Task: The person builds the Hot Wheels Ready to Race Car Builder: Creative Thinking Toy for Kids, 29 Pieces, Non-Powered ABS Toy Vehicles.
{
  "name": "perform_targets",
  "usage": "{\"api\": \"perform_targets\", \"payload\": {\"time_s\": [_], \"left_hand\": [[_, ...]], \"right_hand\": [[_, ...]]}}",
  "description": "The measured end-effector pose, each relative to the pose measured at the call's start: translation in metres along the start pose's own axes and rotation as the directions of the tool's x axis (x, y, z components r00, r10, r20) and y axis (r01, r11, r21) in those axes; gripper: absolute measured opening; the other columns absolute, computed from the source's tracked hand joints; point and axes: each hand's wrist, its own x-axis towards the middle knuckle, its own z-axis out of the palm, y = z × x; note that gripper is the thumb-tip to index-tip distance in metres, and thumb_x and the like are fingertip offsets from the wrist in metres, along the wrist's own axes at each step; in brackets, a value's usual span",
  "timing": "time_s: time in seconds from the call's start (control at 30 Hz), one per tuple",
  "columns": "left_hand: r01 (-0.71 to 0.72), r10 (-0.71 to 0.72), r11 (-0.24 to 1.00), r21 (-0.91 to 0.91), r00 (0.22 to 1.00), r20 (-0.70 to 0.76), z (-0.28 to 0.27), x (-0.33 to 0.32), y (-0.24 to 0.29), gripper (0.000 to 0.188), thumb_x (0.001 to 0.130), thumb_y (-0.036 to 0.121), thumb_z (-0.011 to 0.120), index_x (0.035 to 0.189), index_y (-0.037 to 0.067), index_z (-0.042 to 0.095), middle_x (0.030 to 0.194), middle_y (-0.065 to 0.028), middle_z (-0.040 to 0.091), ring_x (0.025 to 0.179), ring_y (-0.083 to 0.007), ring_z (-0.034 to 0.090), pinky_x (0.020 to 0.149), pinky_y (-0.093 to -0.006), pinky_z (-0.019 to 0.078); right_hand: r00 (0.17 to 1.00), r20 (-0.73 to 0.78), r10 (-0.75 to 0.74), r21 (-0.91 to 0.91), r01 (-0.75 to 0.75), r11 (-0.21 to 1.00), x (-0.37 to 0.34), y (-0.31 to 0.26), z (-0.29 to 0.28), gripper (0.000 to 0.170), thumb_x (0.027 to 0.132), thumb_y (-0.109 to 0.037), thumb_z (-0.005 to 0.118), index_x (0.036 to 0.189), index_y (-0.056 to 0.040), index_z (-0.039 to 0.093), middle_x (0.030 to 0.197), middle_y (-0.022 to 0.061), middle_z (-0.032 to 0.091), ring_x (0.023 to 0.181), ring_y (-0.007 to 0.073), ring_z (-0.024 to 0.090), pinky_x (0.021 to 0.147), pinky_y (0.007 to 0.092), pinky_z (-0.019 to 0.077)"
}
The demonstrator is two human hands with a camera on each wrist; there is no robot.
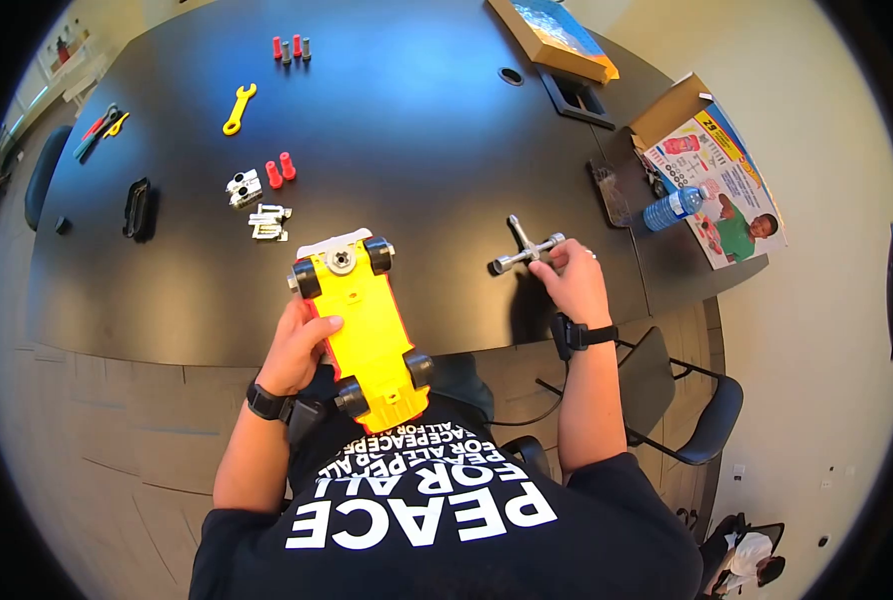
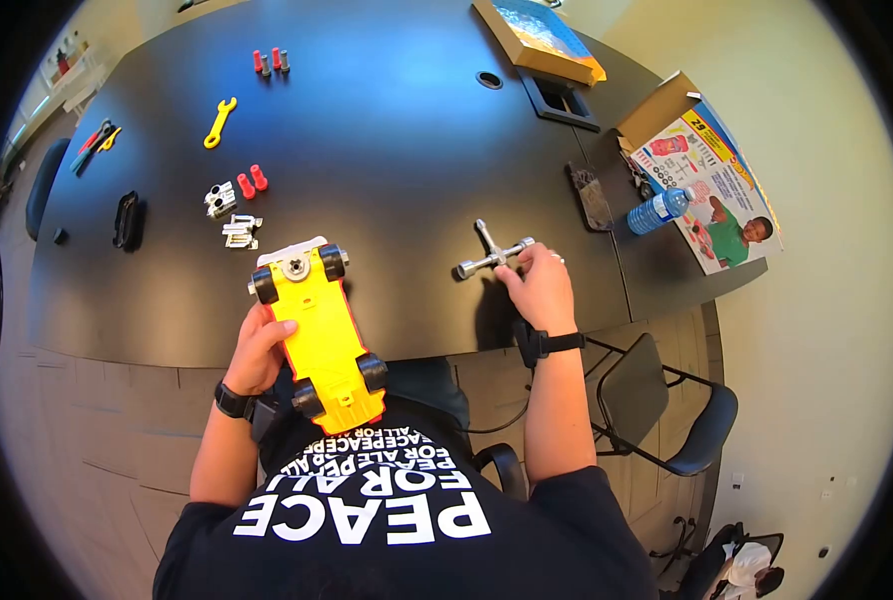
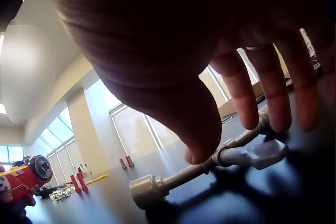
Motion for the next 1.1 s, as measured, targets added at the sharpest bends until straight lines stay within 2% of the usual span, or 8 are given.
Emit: {"api": "perform_targets", "payload": {"time_s": [0.13,0.27,0.33,0.47,0.53,0.63,0.87,1.1], "left_hand": [[0.003,0.003,0.998,-0.07,0.996,0.084,-0.006,-0.002,0.004,0.062,0.1,0.008,0.069,0.156,-0.002,0.045,0.144,-0.0156,0.07,0.126,-0.0243,0.073,0.107,-0.0372,0.059],[-0.014,0.005,0.999,0.047,0.983,0.182,-0.014,-0.001,0.002,0.066,0.109,0.022,0.071,0.162,0.002,0.038,0.144,-0.01,0.067,0.123,-0.0161,0.071,0.096,-0.0321,0.063],[-0.067,0.059,0.997,0.033,0.976,0.209,-0.018,-0.001,-0.004,0.068,0.11,0.025,0.072,0.164,0.004,0.036,0.146,-0.0089,0.065,0.127,-0.0154,0.069,0.097,-0.0314,0.0623],[-0.118,0.106,0.992,0.039,0.966,0.237,-0.018,0.003,-0.007,0.074,0.11,0.027,0.072,0.168,0.005,0.033,0.147,-0.0069,0.065,0.128,-0.0145,0.068,0.099,-0.0309,0.0607],[-0.146,0.127,0.988,0.047,0.951,0.283,-0.018,0.005,-0.008,0.078,0.111,0.029,0.071,0.172,0.006,0.028,0.153,-0.0059,0.061,0.134,-0.0157,0.065,0.108,-0.0338,0.056],[-0.151,0.13,0.987,0.049,0.946,0.298,-0.013,0.003,-0.003,0.088,0.109,0.041,0.072,0.174,0.006,0.025,0.166,-0.0097,0.052,0.151,-0.0213,0.054,0.124,-0.0412,0.0451],[-0.171,0.122,0.976,0.132,0.94,0.318,-0.017,0.005,-0.007,0.093,0.109,0.045,0.071,0.176,0.008,0.02,0.168,-0.0082,0.048,0.153,-0.0204,0.05,0.125,-0.041,0.0433],[-0.15,0.112,0.986,0.074,0.922,0.371,-0.017,0.005,-0.005,0.086,0.111,0.028,0.07,0.177,0.007,0.019,0.167,-0.0067,0.048,0.153,-0.0191,0.047,0.127,-0.0413,0.0393]], "right_hand": [[0.992,0.126,0.015,0.021,-0.018,1.0,0.004,0.009,0.01,0.023,0.089,-0.018,0.088,0.095,0.0004,0.076,0.089,0.017,0.076,0.087,0.0363,0.073,0.081,0.0469,0.0578],[0.986,0.165,0.014,0.645,-0.119,0.755,0.012,-0.026,-0.005,0.009,0.103,0.0,0.074,0.111,0.0017,0.077,0.093,0.007,0.076,0.078,0.0086,0.07,0.067,0.0238,0.0573],[0.979,0.069,-0.192,0.77,0.071,0.634,0.013,-0.055,-0.021,0.012,0.1,0.003,0.076,0.112,0.0014,0.078,0.096,0.0057,0.076,0.078,0.0105,0.07,0.067,0.0243,0.0585],[0.876,-0.076,-0.477,0.605,0.42,0.676,0.018,-0.14,-0.064,0.017,0.094,0.006,0.08,0.111,0.0,0.079,0.097,0.0064,0.075,0.078,0.0149,0.072,0.068,0.0271,0.0578],[0.672,-0.124,-0.73,0.396,0.708,0.585,0.024,-0.164,-0.07,0.02,0.089,0.007,0.082,0.107,-0.0014,0.079,0.098,0.0086,0.074,0.079,0.0216,0.072,0.07,0.0315,0.0569],[0.642,-0.057,-0.765,0.379,0.722,0.578,0.021,-0.184,-0.066,0.024,0.086,0.008,0.082,0.107,-0.0028,0.078,0.099,0.0097,0.072,0.084,0.027,0.072,0.074,0.0368,0.0573],[0.556,0.0,-0.831,0.333,0.784,0.524,0.021,-0.199,-0.062,0.028,0.085,0.012,0.074,0.108,-0.0035,0.077,0.101,0.0097,0.071,0.092,0.0296,0.071,0.078,0.0396,0.0589],[0.429,0.038,-0.902,0.31,0.853,0.419,0.025,-0.205,-0.061,0.025,0.089,0.01,0.069,0.111,-0.002,0.072,0.099,0.011,0.07,0.089,0.0316,0.07,0.08,0.0404,0.0586]]}}
